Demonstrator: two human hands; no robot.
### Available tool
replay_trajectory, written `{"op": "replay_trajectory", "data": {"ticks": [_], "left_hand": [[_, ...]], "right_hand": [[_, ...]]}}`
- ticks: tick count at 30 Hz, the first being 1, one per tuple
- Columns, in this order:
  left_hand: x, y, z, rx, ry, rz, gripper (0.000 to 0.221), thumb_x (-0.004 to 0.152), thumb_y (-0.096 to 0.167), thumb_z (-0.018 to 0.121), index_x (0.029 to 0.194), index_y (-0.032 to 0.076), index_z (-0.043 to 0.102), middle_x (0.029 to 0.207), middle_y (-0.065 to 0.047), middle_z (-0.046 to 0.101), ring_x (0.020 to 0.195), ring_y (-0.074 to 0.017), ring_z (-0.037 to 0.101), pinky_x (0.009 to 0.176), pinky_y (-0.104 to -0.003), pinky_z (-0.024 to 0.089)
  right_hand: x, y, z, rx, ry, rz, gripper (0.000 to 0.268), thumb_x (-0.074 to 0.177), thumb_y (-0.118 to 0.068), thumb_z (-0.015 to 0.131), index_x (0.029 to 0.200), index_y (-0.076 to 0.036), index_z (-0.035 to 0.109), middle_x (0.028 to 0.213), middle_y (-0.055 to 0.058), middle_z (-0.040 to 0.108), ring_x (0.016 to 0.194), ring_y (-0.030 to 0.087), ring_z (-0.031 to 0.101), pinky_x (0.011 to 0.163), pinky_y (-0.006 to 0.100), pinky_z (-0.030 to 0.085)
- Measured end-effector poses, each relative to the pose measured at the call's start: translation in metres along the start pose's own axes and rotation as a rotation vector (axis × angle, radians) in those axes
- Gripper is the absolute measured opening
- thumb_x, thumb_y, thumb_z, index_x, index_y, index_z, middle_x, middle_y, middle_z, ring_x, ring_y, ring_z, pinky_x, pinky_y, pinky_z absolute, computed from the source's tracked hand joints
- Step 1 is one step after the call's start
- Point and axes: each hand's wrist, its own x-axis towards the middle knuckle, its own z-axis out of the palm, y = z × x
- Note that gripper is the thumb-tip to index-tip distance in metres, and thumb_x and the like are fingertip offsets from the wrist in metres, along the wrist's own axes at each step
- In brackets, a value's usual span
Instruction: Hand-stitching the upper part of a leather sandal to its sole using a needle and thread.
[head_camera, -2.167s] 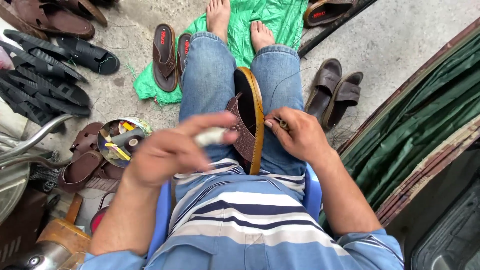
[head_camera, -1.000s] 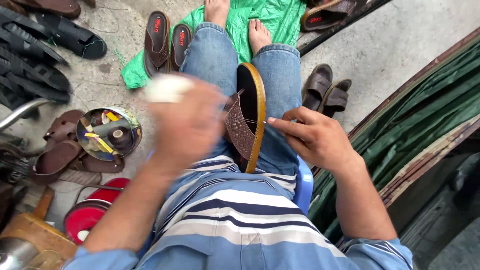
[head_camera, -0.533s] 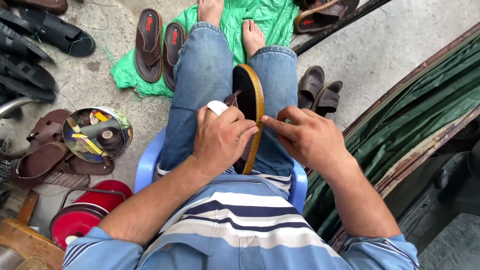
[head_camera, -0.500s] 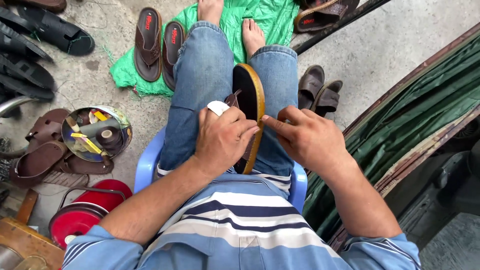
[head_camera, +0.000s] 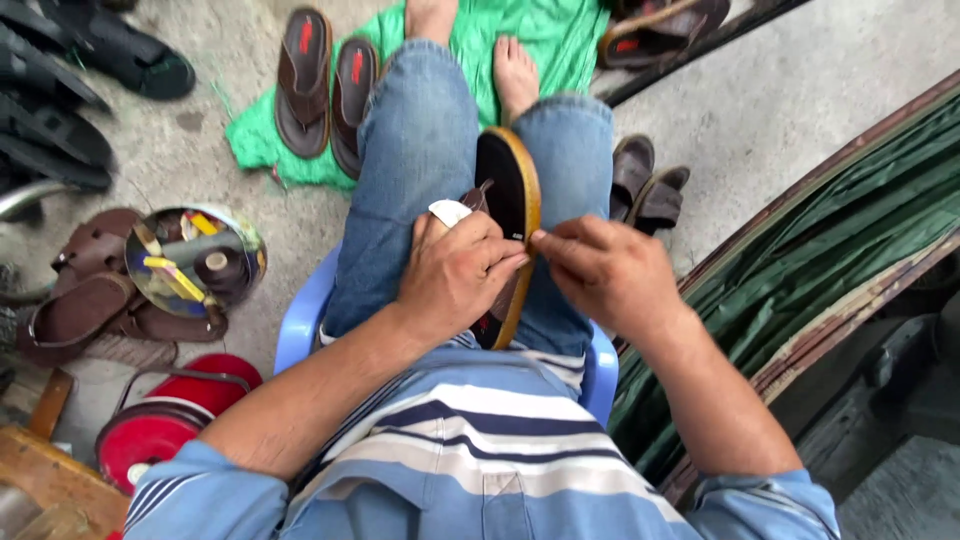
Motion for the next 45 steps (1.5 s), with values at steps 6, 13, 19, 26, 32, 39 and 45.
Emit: {"op": "replay_trajectory", "data": {"ticks": [6, 13, 19, 26, 32, 39, 45], "left_hand": [[0.030, 0.006, -0.065, 0.303, -0.412, 0.132, 0.010, 0.072, 0.026, 0.062, 0.070, 0.017, 0.066, 0.103, 0.000, 0.055, 0.075, -0.0282, 0.057, 0.068, -0.040, 0.041], [0.031, 0.017, -0.040, -0.847, -0.446, -0.531, 0.016, 0.082, 0.009, 0.060, 0.097, 0.007, 0.066, 0.075, -0.011, 0.065, 0.070, -0.0152, 0.062, 0.050, -0.020, 0.053], [0.024, 0.013, -0.026, 0.106, -0.430, -0.134, 0.027, 0.085, 0.009, 0.054, 0.110, 0.011, 0.044, 0.077, -0.008, 0.064, 0.057, -0.0214, 0.064, 0.044, -0.032, 0.053], [0.037, -0.006, -0.025, -0.497, -0.619, -0.375, 0.030, 0.079, 0.000, 0.056, 0.107, 0.008, 0.051, 0.074, -0.013, 0.064, 0.033, -0.0105, 0.048, 0.029, -0.019, 0.036], [0.042, -0.007, -0.029, -0.624, -0.628, -0.683, 0.015, 0.084, 0.017, 0.052, 0.098, 0.014, 0.052, 0.085, -0.002, 0.070, 0.056, -0.0033, 0.053, 0.034, -0.019, 0.043], [0.020, 0.017, -0.046, -0.085, -0.554, -0.061, 0.044, 0.082, 0.017, 0.059, 0.122, 0.016, 0.040, 0.092, -0.005, 0.067, 0.080, -0.0269, 0.066, 0.067, -0.041, 0.053], [0.008, 0.011, -0.052, -0.079, -0.382, -0.130, 0.034, 0.083, 0.018, 0.057, 0.116, 0.020, 0.049, 0.083, 0.001, 0.066, 0.075, -0.0222, 0.066, 0.062, -0.037, 0.054]], "right_hand": [[0.000, -0.026, -0.015, -0.187, -0.061, 0.082, 0.029, 0.072, -0.017, 0.066, 0.100, -0.024, 0.066, 0.086, -0.004, 0.059, 0.064, 0.020, 0.062, 0.054, 0.032, 0.051], [0.001, -0.021, -0.007, -0.089, -0.092, 0.100, 0.028, 0.071, -0.016, 0.067, 0.099, -0.022, 0.067, 0.087, -0.004, 0.061, 0.068, 0.019, 0.064, 0.057, 0.030, 0.052], [-0.001, -0.017, -0.010, 0.038, -0.098, 0.124, 0.031, 0.073, -0.012, 0.067, 0.104, -0.019, 0.068, 0.088, 0.001, 0.063, 0.072, 0.023, 0.065, 0.060, 0.032, 0.051], [-0.002, -0.019, -0.019, -0.030, -0.185, 0.150, 0.041, 0.072, -0.021, 0.066, 0.112, -0.028, 0.062, 0.088, -0.004, 0.060, 0.076, 0.018, 0.063, 0.065, 0.032, 0.052], [-0.006, -0.007, -0.071, -0.017, -0.489, 0.365, 0.041, 0.084, -0.032, 0.053, 0.126, -0.030, 0.053, 0.082, 0.000, 0.053, 0.053, 0.016, 0.053, 0.037, 0.031, 0.050], [-0.017, -0.006, -0.006, 0.681, 0.001, 0.491, 0.013, 0.078, -0.020, 0.069, 0.089, -0.013, 0.069, 0.074, 0.003, 0.062, 0.070, 0.016, 0.060, 0.064, 0.030, 0.048], [-0.001, -0.014, -0.002, 0.959, 0.065, 0.352, 0.015, 0.079, -0.016, 0.063, 0.084, -0.004, 0.069, 0.085, 0.013, 0.063, 0.077, 0.023, 0.061, 0.072, 0.033, 0.046]]}}
